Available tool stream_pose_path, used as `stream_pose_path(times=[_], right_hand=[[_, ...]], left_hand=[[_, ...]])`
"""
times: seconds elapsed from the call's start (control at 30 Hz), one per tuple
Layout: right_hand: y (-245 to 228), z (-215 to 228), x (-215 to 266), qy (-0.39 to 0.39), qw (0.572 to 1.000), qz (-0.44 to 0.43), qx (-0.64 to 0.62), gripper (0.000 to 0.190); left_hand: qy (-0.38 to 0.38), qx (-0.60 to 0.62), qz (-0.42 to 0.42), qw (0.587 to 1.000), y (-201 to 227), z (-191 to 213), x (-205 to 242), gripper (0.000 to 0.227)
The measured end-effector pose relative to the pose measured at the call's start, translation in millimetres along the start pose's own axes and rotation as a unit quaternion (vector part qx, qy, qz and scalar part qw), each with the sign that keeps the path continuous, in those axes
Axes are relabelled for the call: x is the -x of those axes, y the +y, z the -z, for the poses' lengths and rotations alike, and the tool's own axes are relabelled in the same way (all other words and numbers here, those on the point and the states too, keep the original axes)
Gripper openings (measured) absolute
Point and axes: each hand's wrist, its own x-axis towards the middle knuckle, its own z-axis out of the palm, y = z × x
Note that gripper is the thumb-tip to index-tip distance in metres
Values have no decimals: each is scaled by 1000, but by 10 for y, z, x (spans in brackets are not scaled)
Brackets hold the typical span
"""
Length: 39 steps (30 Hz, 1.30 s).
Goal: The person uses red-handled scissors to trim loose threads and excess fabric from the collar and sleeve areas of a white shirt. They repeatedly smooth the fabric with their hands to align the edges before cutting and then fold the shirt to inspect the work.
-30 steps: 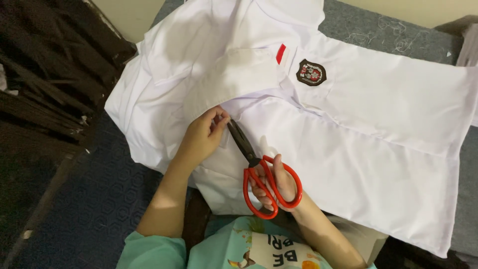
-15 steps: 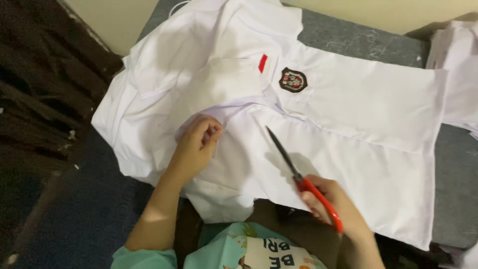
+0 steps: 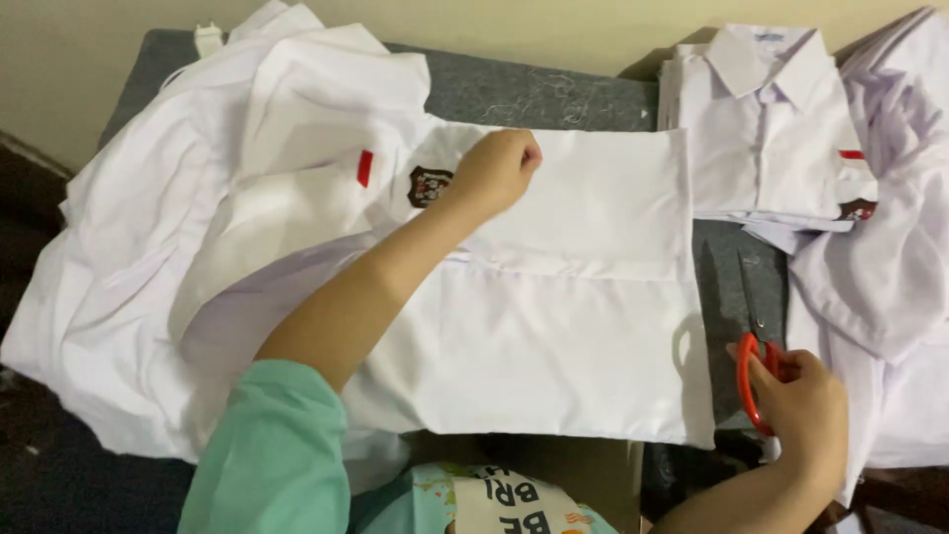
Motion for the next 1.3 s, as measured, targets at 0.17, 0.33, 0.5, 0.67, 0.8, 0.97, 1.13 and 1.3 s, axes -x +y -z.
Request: stream_pose_path(times=[0.17, 0.33, 0.5, 0.67, 0.8, 0.97, 1.13, 1.3], right_hand=[[119, -184, -227, 12, 999, 25, -47, 50], [55, -382, -388, 31, 995, 16, -96, 51], [-94, -329, -362, 60, 989, -3, -133, 54], [-97, -302, -301, 70, 989, -14, -127, 47], [16, -395, -263, 101, 982, 80, -140, 41], [-136, -232, 6, 60, 986, 90, -128, 46], [-99, -307, 76, 100, 972, 185, -104, 47], [-520, -330, 366, 150, 915, 351, -131, 29]], left_hand=[[15, -89, 128, 988, -754, -380, -1089, 35], [61, -13, 212, 975, -1055, -552, -1560, 19], [24, 28, 194, 980, -1212, -640, -1589, 49], [-35, 41, 112, 992, -1397, -522, -1544, 51], [-90, 6, 117, 989, -1198, -127, -1384, 54], [-126, -65, 65, 988, -403, 701, -713, 33], [-170, -103, 4, 980, 293, 1818, 720, 40], [-203, -153, 97, 962, 544, 2393, 2075, 33]])
